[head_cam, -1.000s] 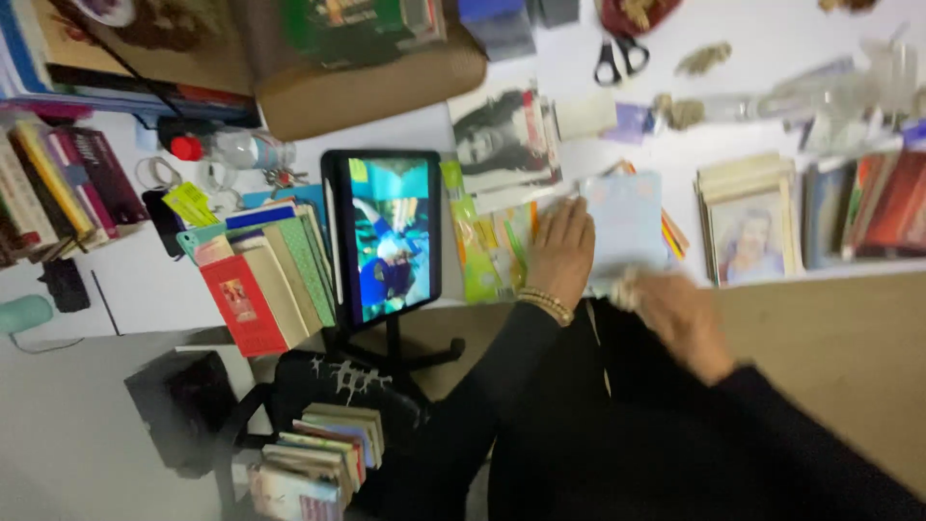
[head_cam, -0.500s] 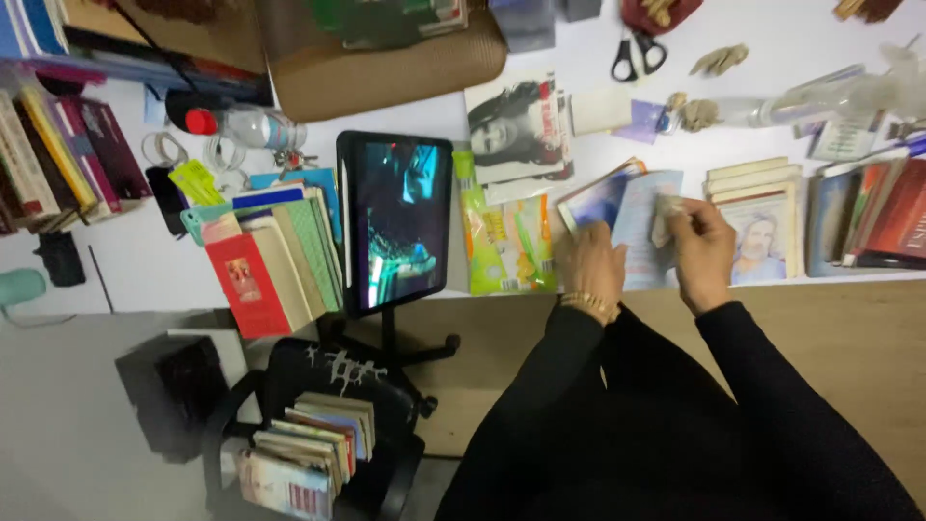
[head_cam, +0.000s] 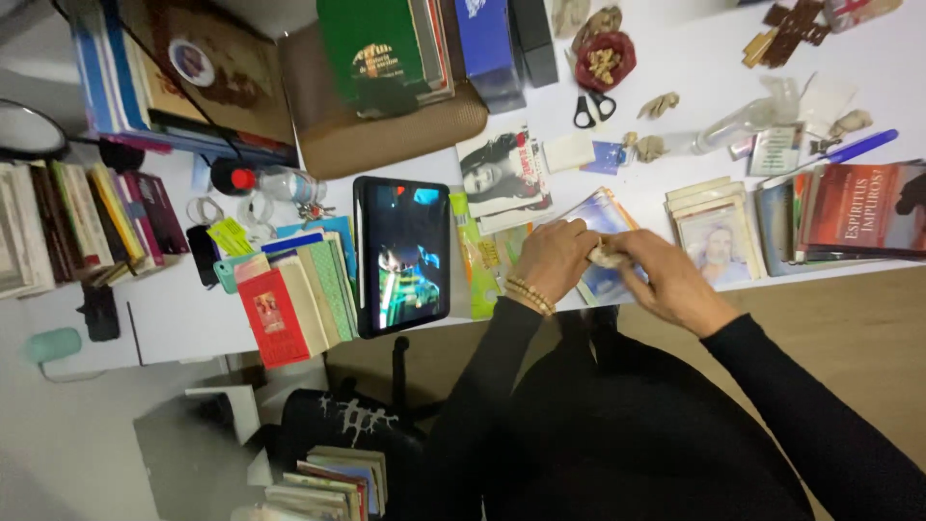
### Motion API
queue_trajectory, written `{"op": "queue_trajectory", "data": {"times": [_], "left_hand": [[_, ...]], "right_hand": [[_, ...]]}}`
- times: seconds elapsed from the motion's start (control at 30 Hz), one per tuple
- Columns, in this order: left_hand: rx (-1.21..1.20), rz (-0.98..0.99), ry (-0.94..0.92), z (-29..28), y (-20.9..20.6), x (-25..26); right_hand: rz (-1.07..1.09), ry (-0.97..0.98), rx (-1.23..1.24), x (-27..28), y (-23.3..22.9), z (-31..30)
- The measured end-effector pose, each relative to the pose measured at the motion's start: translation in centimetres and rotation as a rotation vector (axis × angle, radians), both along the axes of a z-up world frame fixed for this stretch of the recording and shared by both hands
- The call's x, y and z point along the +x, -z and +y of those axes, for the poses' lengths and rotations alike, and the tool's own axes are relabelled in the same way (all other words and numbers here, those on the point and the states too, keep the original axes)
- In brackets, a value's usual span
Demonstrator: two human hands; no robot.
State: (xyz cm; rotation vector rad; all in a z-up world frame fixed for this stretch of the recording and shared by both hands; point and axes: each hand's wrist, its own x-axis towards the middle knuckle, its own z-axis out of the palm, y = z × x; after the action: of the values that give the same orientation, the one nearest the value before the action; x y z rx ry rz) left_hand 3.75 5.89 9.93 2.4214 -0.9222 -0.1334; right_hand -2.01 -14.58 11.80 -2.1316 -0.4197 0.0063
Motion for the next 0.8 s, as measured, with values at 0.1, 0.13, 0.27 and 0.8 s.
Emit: {"op": "queue_trajectory", "data": {"times": [0.1,0.13,0.27,0.8], "left_hand": [[-0.029,0.048,0.023,0.0,-2.2,0.0],[-0.032,0.042,0.032,-0.4,-2.4,-0.2],[-0.071,0.023,0.068,-0.5,-4.0,-0.4],[-0.330,0.287,-0.179,2.4,-4.6,-1.2]], "right_hand": [[0.248,0.157,0.108,-0.9,-2.1,0.4],[0.241,0.166,0.107,-0.7,-3.1,0.6],[0.221,0.200,-0.013,-0.6,-4.1,0.3],[0.450,0.628,0.322,-6.4,6.6,-12.7]]}}
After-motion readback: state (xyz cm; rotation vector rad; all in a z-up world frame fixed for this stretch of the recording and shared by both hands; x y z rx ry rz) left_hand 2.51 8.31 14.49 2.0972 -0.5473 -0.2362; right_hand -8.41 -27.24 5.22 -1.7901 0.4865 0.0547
